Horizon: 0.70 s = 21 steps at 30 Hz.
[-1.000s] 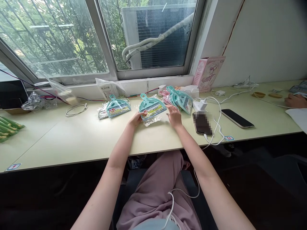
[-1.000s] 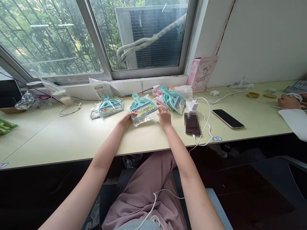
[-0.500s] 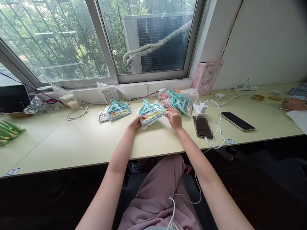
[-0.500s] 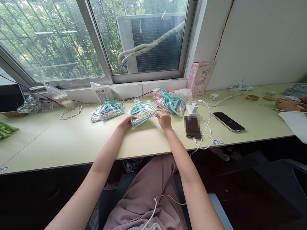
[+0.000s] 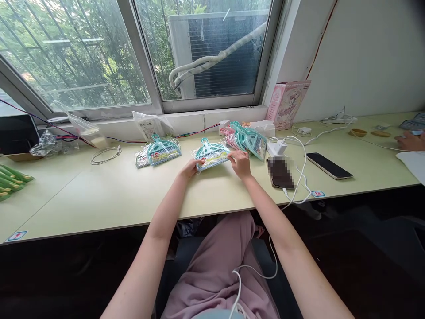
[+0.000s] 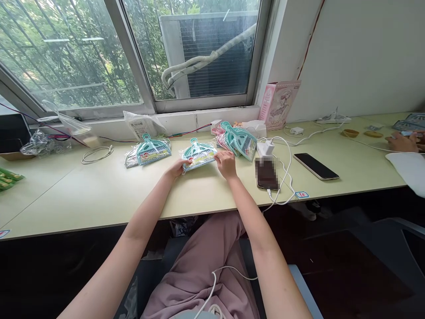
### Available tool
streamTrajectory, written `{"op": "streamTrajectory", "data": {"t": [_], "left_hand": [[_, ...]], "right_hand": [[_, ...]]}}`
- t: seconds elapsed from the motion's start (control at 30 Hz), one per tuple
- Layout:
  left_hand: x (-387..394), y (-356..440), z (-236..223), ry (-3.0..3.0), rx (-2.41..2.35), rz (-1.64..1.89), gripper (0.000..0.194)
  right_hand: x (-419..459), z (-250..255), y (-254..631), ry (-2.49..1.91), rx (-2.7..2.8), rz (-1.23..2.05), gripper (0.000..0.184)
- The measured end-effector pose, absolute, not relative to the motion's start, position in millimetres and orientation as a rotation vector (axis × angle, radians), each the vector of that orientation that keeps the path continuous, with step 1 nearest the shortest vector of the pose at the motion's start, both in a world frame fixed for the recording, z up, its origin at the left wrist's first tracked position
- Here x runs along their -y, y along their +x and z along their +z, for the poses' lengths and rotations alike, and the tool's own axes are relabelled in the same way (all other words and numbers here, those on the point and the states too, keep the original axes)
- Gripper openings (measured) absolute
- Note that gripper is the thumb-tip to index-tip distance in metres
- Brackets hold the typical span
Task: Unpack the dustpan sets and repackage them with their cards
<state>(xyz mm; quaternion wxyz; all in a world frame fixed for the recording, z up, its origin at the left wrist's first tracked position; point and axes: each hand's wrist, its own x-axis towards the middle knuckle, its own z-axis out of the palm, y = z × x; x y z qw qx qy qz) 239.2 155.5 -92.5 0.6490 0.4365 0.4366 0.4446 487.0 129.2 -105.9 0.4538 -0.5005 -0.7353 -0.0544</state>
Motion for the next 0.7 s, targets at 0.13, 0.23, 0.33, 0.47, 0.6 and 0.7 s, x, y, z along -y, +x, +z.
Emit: {"op": "streamTrajectory", "data": {"t": [0.13,0.23,0.33,0.47,0.6,0.7], "left_hand": [[-149,245,-89,1.023,-0.991,0.984,0.028],[-146,248,-86,1.039,-0.98,0.977,0.026],[-145,248,-85,1.047,-0.938,0.979,0.027],[-144,246,-82,1.097,-0.895,0.97,0.028],[-144,244,-82,1.12,-0.889,0.978,0.027],[-146,243,-86,1.113,-0.899,0.959,0.03]], "right_hand": [[-130,-107,488,-1.261,1.748,-0.125,0.025],[-130,-107,488,-1.274,1.715,-0.135,0.026],[-127,-106,486,-1.265,1.697,-0.201,0.026],[-122,-104,484,-1.244,1.708,-0.334,0.031],[-120,-106,483,-1.303,1.642,-0.405,0.031],[-123,-107,484,-1.335,1.587,-0.367,0.029]]}}
